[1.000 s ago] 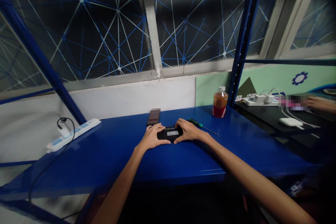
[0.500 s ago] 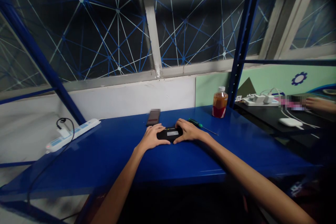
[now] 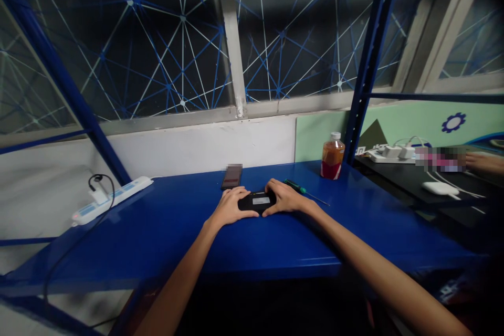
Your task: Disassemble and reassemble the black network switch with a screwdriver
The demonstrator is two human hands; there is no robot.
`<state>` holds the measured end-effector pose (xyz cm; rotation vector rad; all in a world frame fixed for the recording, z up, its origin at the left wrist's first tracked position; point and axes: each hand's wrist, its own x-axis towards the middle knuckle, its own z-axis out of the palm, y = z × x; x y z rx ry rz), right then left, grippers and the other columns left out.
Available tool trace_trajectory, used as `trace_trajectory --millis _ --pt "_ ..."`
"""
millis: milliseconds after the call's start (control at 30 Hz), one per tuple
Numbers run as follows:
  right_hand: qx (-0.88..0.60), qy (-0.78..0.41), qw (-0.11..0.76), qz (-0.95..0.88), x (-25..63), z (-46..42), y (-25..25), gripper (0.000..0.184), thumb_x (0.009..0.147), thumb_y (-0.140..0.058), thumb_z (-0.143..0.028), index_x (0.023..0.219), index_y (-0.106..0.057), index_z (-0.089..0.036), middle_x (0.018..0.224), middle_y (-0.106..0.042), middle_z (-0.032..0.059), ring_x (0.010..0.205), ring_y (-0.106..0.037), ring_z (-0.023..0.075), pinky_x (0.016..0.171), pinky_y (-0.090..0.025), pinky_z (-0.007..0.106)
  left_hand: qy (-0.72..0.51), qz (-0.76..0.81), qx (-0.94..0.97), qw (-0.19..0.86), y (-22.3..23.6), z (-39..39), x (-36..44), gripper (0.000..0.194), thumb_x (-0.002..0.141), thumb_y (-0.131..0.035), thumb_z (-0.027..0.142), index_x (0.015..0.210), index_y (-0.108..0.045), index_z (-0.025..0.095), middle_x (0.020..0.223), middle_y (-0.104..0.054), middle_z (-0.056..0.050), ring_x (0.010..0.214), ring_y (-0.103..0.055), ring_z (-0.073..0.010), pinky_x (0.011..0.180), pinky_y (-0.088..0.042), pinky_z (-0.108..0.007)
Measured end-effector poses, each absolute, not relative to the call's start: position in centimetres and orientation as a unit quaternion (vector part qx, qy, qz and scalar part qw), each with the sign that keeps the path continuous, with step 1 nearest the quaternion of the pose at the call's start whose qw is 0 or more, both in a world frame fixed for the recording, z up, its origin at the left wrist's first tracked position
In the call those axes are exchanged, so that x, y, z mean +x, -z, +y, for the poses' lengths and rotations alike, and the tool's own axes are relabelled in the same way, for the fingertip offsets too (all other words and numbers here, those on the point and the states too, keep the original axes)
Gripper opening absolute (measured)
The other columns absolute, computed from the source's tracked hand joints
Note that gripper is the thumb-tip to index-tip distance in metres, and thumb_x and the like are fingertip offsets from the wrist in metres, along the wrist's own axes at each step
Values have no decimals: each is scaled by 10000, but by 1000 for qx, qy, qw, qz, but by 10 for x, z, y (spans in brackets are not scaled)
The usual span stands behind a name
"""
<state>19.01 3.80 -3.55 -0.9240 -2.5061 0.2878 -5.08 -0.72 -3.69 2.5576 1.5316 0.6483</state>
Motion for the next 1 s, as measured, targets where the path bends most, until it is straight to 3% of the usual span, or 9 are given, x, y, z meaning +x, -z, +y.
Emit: trace_trajectory --millis 1000 --pt "-331 -110 230 -908 191 34 35 698 546 -687 -734 949 -519 -189 938 -521 56 839 -526 223 701 -441 313 -206 501 839 37 37 -8 -50 784 663 -605 742 1248 -585 221 1324 -528 -102 1204 -475 -347 1015 -349 -472"
